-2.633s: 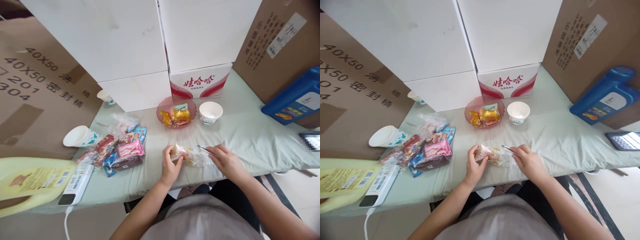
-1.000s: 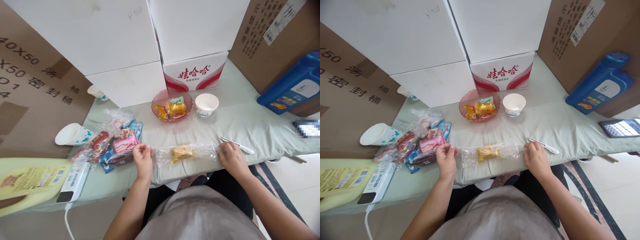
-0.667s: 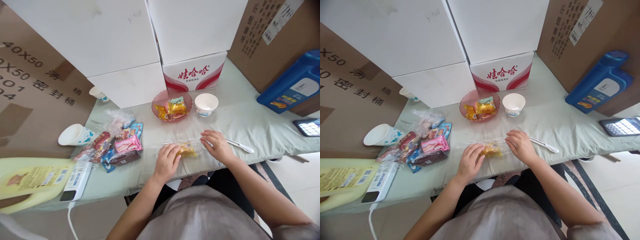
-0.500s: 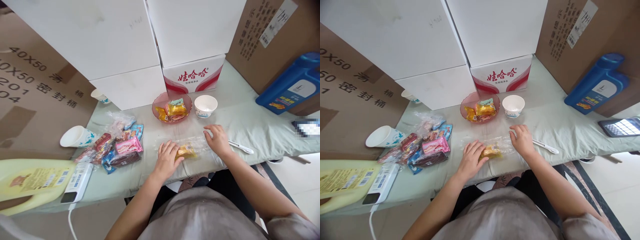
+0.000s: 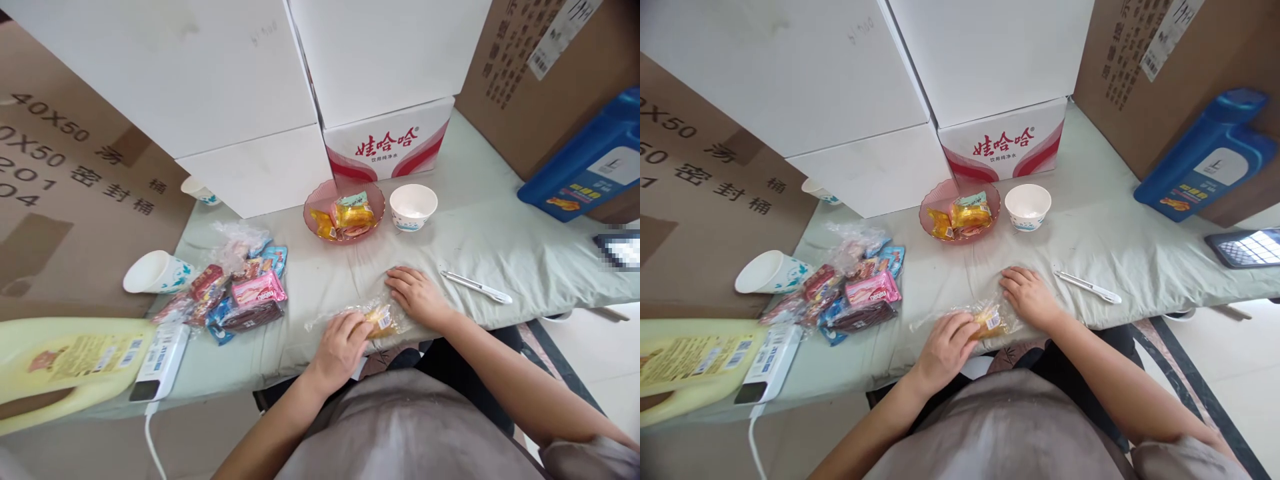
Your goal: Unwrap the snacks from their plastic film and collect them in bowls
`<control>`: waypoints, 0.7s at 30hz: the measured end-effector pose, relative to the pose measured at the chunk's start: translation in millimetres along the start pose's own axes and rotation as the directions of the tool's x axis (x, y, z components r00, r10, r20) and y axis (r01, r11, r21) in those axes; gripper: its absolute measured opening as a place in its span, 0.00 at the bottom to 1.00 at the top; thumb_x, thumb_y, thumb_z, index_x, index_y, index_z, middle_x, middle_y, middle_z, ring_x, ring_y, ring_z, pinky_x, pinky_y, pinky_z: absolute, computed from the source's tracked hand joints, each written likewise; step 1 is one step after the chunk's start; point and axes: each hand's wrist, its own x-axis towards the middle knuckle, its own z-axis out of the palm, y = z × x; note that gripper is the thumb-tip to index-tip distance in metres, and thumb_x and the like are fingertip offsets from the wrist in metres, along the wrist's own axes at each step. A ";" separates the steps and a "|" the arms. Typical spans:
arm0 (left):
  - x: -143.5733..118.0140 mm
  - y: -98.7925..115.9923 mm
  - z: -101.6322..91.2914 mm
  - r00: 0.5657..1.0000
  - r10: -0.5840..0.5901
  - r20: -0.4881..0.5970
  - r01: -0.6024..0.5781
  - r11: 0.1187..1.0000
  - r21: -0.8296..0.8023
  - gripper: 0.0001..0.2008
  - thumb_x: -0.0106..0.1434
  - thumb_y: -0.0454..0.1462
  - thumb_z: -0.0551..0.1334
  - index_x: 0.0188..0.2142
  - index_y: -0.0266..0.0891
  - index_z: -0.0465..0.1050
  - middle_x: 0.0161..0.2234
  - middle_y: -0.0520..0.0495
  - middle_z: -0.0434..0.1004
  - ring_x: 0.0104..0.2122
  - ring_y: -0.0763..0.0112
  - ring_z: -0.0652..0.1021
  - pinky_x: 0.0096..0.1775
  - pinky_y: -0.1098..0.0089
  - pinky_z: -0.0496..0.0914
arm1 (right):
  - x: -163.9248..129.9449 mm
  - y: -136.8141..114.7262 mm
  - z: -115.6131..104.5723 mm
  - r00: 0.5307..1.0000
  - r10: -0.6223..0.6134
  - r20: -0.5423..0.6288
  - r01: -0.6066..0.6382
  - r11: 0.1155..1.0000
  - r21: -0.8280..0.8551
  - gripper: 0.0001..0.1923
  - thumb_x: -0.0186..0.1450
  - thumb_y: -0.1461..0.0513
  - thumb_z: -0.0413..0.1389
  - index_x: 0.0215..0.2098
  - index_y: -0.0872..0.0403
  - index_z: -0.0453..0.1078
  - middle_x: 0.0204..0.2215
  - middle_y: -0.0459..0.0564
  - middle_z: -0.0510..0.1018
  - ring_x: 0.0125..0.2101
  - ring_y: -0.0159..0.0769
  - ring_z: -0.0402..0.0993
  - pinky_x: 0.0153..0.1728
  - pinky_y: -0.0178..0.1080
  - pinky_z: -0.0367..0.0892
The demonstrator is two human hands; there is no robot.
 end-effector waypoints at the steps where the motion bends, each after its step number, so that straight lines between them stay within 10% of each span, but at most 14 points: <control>1: 0.9 -3.6 -0.9 0.999 -0.016 -0.047 0.018 0.999 0.048 0.16 0.63 0.31 0.60 0.51 0.42 0.70 0.44 0.43 0.74 0.44 0.59 0.75 0.47 0.58 0.71 | -1.2 0.9 1.0 1.000 0.008 -0.017 -0.008 1.000 -0.011 0.13 0.70 0.62 0.48 0.48 0.52 0.73 0.53 0.52 0.75 0.56 0.46 0.66 0.54 0.51 0.63; 5: 6.4 -15.3 -9.8 0.982 -0.063 -0.180 0.098 0.976 0.193 0.18 0.64 0.31 0.59 0.54 0.43 0.69 0.40 0.42 0.75 0.42 0.59 0.75 0.45 0.58 0.70 | -5.5 2.0 -1.6 0.973 0.180 -0.141 -0.196 0.975 -0.106 0.11 0.70 0.62 0.47 0.38 0.54 0.72 0.45 0.54 0.78 0.47 0.46 0.69 0.46 0.48 0.63; 11: -3.6 -4.5 -15.1 0.995 0.093 0.044 -0.083 0.977 -0.199 0.13 0.64 0.39 0.63 0.48 0.42 0.72 0.36 0.46 0.78 0.38 0.64 0.78 0.42 0.64 0.73 | -9.1 9.8 -4.4 0.938 0.286 -0.195 -0.320 0.931 -0.177 0.09 0.70 0.62 0.48 0.38 0.54 0.70 0.41 0.54 0.77 0.42 0.47 0.67 0.41 0.46 0.60; 16: 3.3 -11.1 -6.0 0.915 -0.343 -0.210 0.313 0.935 -0.164 0.08 0.67 0.34 0.57 0.44 0.41 0.71 0.39 0.45 0.77 0.38 0.67 0.79 0.40 0.68 0.73 | -11.3 9.3 -1.4 0.940 0.266 -0.213 -0.305 0.936 -0.176 0.10 0.70 0.62 0.48 0.39 0.54 0.70 0.43 0.54 0.76 0.43 0.46 0.66 0.43 0.46 0.59; 21: 29.5 -19.0 -15.0 0.746 -0.629 0.217 0.600 0.777 0.192 0.22 0.60 0.43 0.65 0.52 0.38 0.69 0.48 0.40 0.75 0.43 0.57 0.79 0.42 0.63 0.73 | -12.8 10.4 1.4 0.941 0.236 -0.241 -0.284 0.940 -0.187 0.09 0.70 0.62 0.50 0.39 0.54 0.71 0.43 0.53 0.76 0.43 0.45 0.66 0.43 0.45 0.59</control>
